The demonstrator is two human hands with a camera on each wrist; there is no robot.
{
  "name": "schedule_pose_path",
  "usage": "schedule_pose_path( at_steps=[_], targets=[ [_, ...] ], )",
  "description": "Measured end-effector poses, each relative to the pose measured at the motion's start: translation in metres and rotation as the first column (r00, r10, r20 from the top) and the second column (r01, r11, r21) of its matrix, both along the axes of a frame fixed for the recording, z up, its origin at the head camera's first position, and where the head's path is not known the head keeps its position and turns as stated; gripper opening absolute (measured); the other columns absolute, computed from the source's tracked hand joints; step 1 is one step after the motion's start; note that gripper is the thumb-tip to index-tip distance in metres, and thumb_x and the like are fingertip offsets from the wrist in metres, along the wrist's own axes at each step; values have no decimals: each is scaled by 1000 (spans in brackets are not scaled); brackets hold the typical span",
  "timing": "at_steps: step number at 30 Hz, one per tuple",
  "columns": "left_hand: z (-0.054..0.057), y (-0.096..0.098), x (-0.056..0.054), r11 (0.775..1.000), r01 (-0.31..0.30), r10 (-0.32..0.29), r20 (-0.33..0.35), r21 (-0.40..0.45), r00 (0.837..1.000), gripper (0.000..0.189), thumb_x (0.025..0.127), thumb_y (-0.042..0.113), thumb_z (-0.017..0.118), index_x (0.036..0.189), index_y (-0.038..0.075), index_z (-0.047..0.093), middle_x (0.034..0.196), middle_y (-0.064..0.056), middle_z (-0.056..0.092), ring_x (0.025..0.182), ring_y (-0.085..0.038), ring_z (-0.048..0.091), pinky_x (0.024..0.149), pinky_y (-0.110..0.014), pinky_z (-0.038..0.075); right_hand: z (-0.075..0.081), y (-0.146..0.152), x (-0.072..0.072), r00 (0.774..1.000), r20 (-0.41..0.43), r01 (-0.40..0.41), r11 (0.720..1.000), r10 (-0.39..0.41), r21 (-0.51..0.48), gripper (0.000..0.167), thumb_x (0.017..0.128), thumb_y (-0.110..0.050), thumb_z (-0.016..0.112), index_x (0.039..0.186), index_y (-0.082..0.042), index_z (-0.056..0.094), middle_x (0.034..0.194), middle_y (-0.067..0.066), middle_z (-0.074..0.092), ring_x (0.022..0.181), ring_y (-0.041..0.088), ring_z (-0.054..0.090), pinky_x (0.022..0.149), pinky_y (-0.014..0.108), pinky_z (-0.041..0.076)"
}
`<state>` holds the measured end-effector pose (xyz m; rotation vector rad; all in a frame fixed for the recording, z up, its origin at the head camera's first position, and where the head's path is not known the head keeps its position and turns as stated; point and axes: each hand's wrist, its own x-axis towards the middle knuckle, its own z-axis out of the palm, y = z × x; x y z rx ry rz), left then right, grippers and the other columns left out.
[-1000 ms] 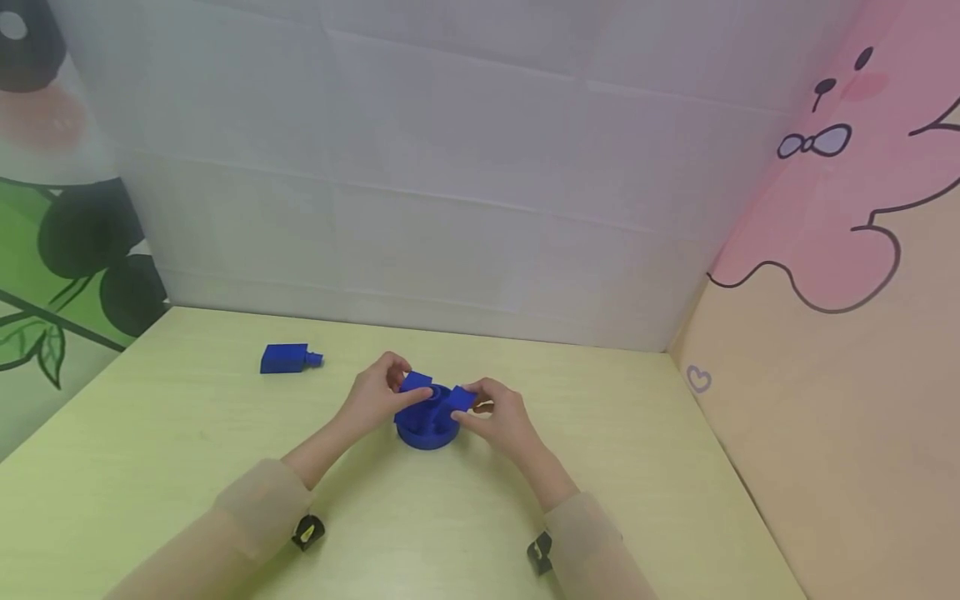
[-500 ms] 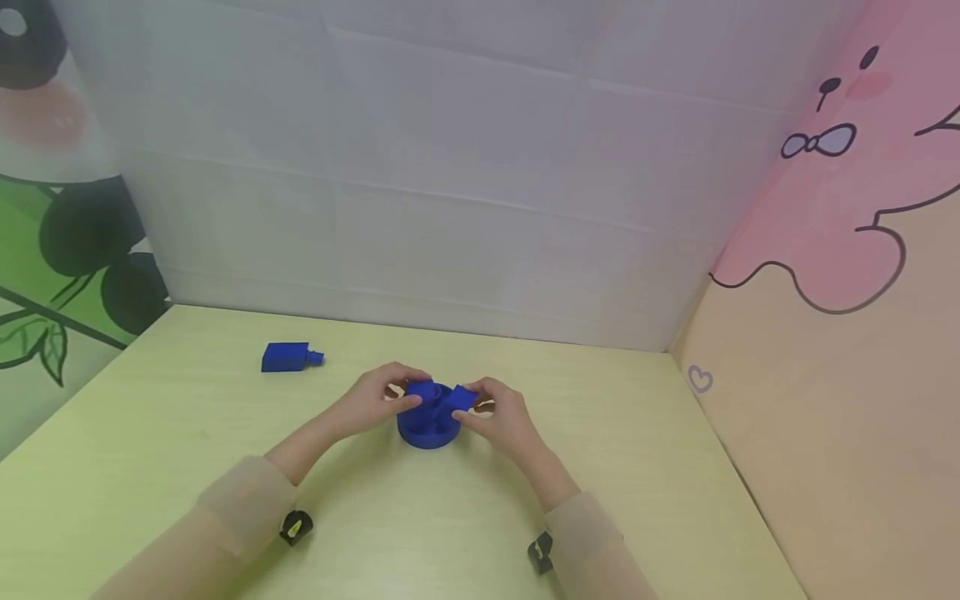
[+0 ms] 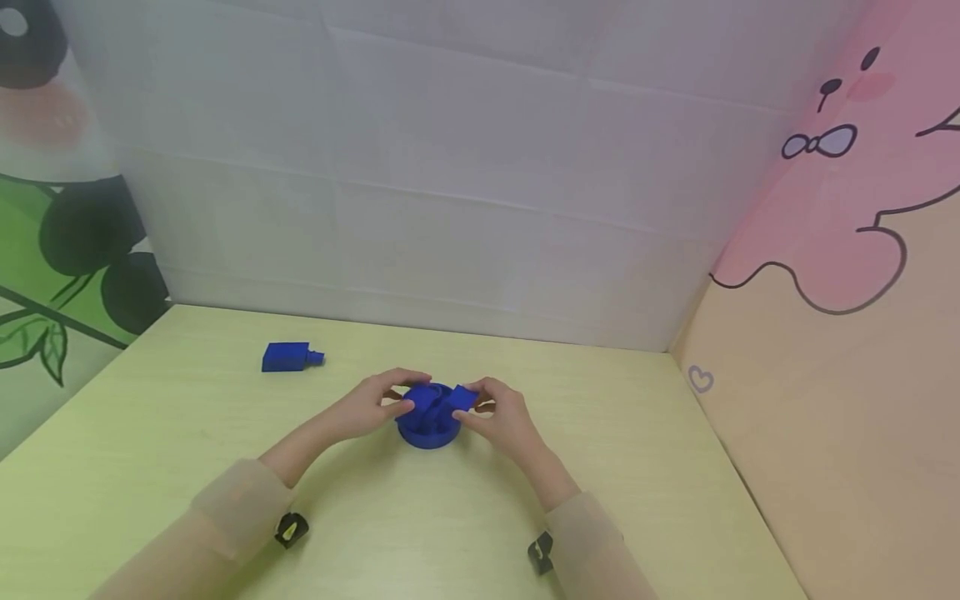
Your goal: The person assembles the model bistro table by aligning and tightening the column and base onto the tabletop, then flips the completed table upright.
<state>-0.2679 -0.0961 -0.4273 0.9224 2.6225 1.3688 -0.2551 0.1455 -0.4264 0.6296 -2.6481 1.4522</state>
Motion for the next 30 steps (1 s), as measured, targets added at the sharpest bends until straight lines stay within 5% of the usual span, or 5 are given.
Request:
schedule_pose_path(
  at_steps=[5, 10, 13, 22, 30],
  targets=[
    [1, 6, 5, 992, -119, 118, -27, -36, 993, 57, 89, 30, 66, 136, 6, 45, 130, -12, 54, 116, -29, 52, 92, -45, 47, -12, 5, -7, 1000, 3, 5, 1000, -5, -13, 35, 81, -17, 75, 112, -4, 63, 103, 9, 67, 91, 21, 63, 84, 35, 53],
    [4, 16, 10, 952, -298, 298, -3, -67, 954, 66, 79, 46, 73, 127, 7, 50, 108, -6, 59, 98, -21, 56, 79, -35, 52, -12, 5, -7, 1000, -7, 2, 1000, -3, -17, 36, 81, -19, 76, 111, -6, 63, 103, 7, 67, 90, 20, 62, 85, 39, 53],
    [7, 20, 12, 936, -346, 347, 4, -59, 938, 62, 75, 47, 76, 116, 6, 54, 97, -5, 58, 88, -20, 54, 74, -31, 51, -12, 5, -8, 1000, -16, 3, 1000, -3, -8, 35, 81, -19, 76, 111, -6, 63, 103, 6, 67, 90, 19, 62, 85, 38, 53],
    [8, 26, 14, 926, -371, 369, -34, -70, 929, 46, 73, 36, 81, 100, 6, 59, 88, -3, 55, 81, -19, 51, 72, -30, 49, -14, 4, -9, 1000, -27, 6, 1000, -6, -1, 34, 81, -17, 75, 111, -6, 63, 100, 5, 67, 90, 18, 62, 84, 33, 53],
    [7, 17, 12, 950, -305, 304, -23, -64, 952, 43, 76, 32, 79, 108, 9, 62, 94, -1, 58, 87, -19, 54, 74, -29, 50, -12, 3, -9, 1000, -12, 7, 1000, -7, -7, 34, 81, -18, 76, 110, -5, 63, 100, 7, 67, 91, 21, 62, 85, 39, 53]
  ],
)
